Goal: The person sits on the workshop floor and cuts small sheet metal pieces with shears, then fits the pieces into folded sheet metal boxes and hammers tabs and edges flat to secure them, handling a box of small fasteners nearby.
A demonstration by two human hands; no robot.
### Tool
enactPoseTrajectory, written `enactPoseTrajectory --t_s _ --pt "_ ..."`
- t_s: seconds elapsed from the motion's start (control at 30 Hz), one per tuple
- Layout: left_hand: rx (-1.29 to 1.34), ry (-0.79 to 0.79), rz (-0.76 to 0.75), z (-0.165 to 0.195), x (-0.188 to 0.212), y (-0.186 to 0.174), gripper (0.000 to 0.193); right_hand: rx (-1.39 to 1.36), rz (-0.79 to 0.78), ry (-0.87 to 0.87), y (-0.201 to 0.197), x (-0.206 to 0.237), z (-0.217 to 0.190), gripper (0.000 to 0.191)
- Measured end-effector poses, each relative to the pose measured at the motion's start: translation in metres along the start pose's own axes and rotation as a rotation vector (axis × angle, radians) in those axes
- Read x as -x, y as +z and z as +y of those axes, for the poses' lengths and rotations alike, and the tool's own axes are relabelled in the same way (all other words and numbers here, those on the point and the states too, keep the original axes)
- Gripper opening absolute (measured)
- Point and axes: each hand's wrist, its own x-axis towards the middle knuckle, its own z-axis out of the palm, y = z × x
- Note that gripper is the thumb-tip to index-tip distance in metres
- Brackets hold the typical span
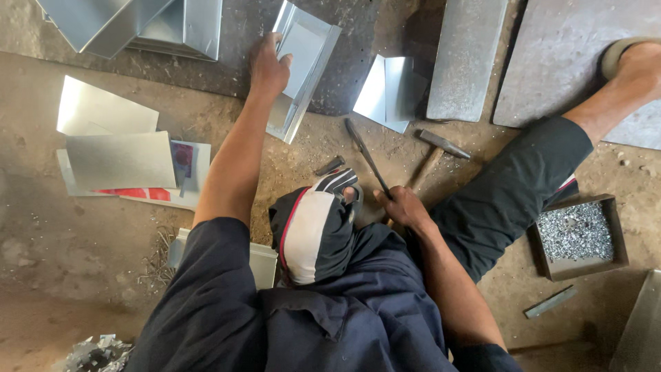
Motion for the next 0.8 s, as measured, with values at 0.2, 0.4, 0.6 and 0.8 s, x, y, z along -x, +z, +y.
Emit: enactPoseTrajectory --t_s 0.2,0.4,0.6,0.8 --pt "0.031 -0.06 0.045 -0.001 -0.006 0.011 0.048 0.016 -0.035 0.048 0.001 -0.007 0.007 0.059" --pt "-0.103 -0.045 0.121 0.003 -0.014 0.02 0.046 -0.016 -0.028 0.011 0.001 -0.008 0.007 0.059" --pt "0.057 0.145 -0.029 0.049 0.017 0.062 0.046 0.043 -0.205 0.114 0.003 0.006 0.011 0.061" --pt "-0.05 0.326 -0.41 0.107 0.029 0.132 0.085 0.302 -0.294 0.051 0.017 0.017 0.026 0.066"
